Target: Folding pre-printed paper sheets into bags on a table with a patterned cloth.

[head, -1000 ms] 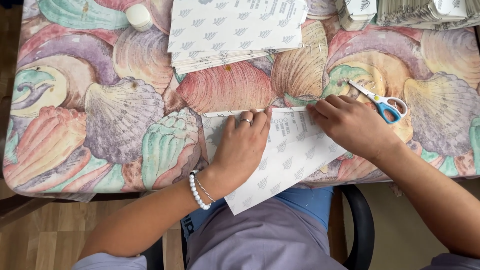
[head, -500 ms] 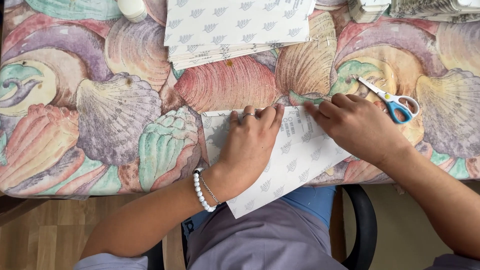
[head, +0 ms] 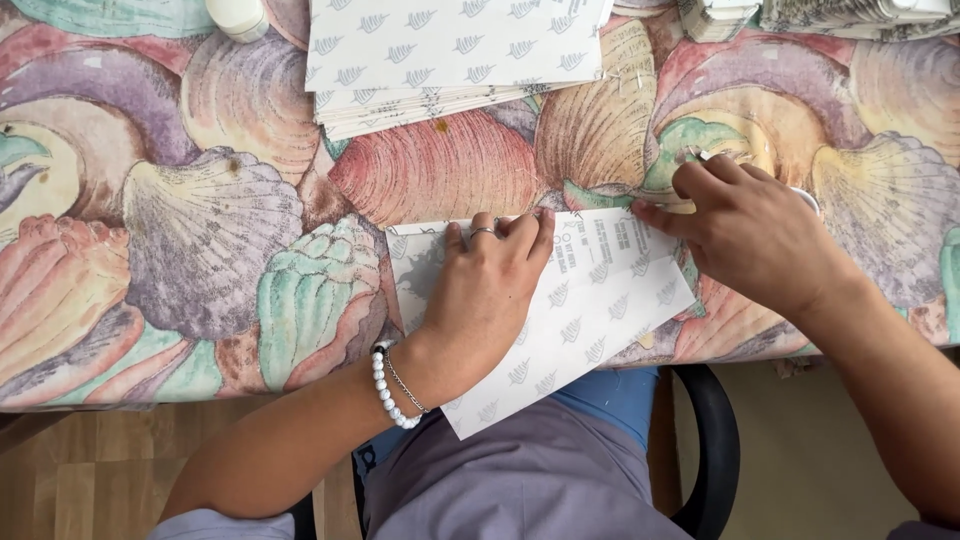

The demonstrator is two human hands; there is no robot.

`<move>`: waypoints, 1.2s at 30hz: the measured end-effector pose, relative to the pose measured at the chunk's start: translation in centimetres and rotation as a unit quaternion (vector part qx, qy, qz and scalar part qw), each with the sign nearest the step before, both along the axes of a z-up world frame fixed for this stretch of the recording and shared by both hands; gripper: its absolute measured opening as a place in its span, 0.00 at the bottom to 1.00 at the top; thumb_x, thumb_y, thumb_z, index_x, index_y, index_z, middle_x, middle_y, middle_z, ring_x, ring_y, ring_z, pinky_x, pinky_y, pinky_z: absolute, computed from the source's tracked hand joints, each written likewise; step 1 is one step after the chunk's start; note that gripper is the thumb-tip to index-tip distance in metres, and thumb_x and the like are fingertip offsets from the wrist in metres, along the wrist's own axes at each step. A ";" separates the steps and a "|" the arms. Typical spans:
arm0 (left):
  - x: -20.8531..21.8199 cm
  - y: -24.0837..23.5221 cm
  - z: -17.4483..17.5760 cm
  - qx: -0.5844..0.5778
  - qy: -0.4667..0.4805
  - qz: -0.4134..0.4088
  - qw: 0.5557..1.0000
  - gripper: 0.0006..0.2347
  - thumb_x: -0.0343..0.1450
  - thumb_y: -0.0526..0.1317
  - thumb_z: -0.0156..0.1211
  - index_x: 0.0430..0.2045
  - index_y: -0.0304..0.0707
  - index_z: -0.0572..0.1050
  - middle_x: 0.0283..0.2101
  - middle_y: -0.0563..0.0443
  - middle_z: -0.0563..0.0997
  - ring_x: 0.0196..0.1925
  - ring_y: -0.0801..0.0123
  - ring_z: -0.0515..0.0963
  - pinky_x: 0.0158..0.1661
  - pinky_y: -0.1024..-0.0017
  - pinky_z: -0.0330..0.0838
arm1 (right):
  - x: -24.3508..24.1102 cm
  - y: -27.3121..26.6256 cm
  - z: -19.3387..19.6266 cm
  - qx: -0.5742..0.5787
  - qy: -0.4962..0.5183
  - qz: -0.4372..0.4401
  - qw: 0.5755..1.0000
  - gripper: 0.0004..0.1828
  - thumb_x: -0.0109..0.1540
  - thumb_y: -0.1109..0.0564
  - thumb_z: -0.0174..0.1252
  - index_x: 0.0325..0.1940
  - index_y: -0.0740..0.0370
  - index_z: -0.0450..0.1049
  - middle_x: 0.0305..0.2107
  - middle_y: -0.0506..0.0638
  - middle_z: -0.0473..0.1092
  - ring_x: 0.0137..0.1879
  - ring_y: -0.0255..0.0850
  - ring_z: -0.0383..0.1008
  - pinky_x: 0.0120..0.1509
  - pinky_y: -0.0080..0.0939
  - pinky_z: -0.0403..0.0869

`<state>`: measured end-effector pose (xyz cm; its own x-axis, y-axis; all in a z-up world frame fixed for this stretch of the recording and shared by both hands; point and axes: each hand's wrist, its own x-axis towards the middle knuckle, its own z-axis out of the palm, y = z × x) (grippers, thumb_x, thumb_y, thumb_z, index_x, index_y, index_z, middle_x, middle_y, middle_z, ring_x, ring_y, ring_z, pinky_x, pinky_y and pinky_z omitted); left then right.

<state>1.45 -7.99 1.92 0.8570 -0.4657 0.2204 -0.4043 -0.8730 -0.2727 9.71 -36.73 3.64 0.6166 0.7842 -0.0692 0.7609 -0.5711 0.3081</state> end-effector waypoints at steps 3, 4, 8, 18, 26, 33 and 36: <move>-0.5 -0.3 -1.3 -0.018 -0.003 0.014 1.000 0.24 0.69 0.37 0.54 0.63 0.47 0.68 0.45 0.51 0.72 0.41 0.61 0.71 0.46 0.54 0.77 | -0.3 0.9 0.3 0.055 0.046 -0.042 0.997 0.30 0.54 0.63 0.62 0.60 0.40 0.79 0.36 0.43 0.64 0.41 0.43 0.65 0.28 0.42 0.78; -0.8 -0.4 -1.5 -0.019 -0.003 0.016 1.000 0.24 0.69 0.37 0.54 0.63 0.47 0.68 0.45 0.51 0.72 0.41 0.61 0.71 0.46 0.54 0.77 | -0.7 1.3 0.2 0.054 0.047 -0.040 0.997 0.30 0.54 0.63 0.62 0.60 0.40 0.79 0.36 0.43 0.64 0.41 0.43 0.65 0.28 0.42 0.78; -0.7 -0.6 -1.4 -0.007 -0.030 0.026 0.999 0.24 0.70 0.38 0.54 0.64 0.46 0.69 0.45 0.50 0.72 0.42 0.58 0.71 0.48 0.52 0.77 | -1.3 5.0 0.5 0.129 -0.012 -0.013 0.991 0.32 0.57 0.67 0.55 0.62 0.40 0.74 0.57 0.51 0.67 0.62 0.48 0.67 0.68 0.51 0.75; -0.8 -0.5 -2.2 -0.048 -0.031 0.023 0.998 0.21 0.71 0.36 0.52 0.63 0.41 0.70 0.45 0.52 0.72 0.44 0.57 0.71 0.49 0.49 0.78 | -2.4 2.4 -1.1 0.200 -0.011 -0.073 0.977 0.31 0.54 0.70 0.58 0.56 0.40 0.81 0.70 0.59 0.64 0.74 0.59 0.64 0.71 0.61 0.74; 0.1 -0.5 -1.2 -0.158 0.014 0.009 0.987 0.14 0.73 0.35 0.52 0.53 0.36 0.75 0.48 0.47 0.76 0.47 0.54 0.75 0.51 0.49 0.70 | -3.2 -1.7 -3.5 0.252 -0.086 -0.077 0.961 0.28 0.53 0.74 0.57 0.49 0.50 0.86 0.63 0.57 0.72 0.67 0.57 0.71 0.47 0.55 0.81; 4.8 -0.5 -0.8 -0.184 0.150 -0.025 0.971 0.17 0.65 0.41 0.71 0.43 0.39 0.72 0.46 0.45 0.74 0.45 0.52 0.77 0.38 0.52 0.73 | -7.2 -1.3 -3.8 0.497 -0.001 -0.131 0.858 0.28 0.63 0.80 0.41 0.61 0.68 0.77 0.61 0.70 0.69 0.66 0.63 0.70 0.54 0.52 0.75; 5.9 -0.9 0.2 -0.200 0.234 -0.009 0.951 0.26 0.62 0.39 0.75 0.52 0.29 0.71 0.46 0.41 0.72 0.45 0.45 0.79 0.42 0.45 0.72 | -7.8 -0.4 -5.1 0.508 -0.072 -0.153 0.845 0.32 0.60 0.77 0.43 0.63 0.64 0.78 0.54 0.65 0.73 0.58 0.64 0.75 0.58 0.58 0.76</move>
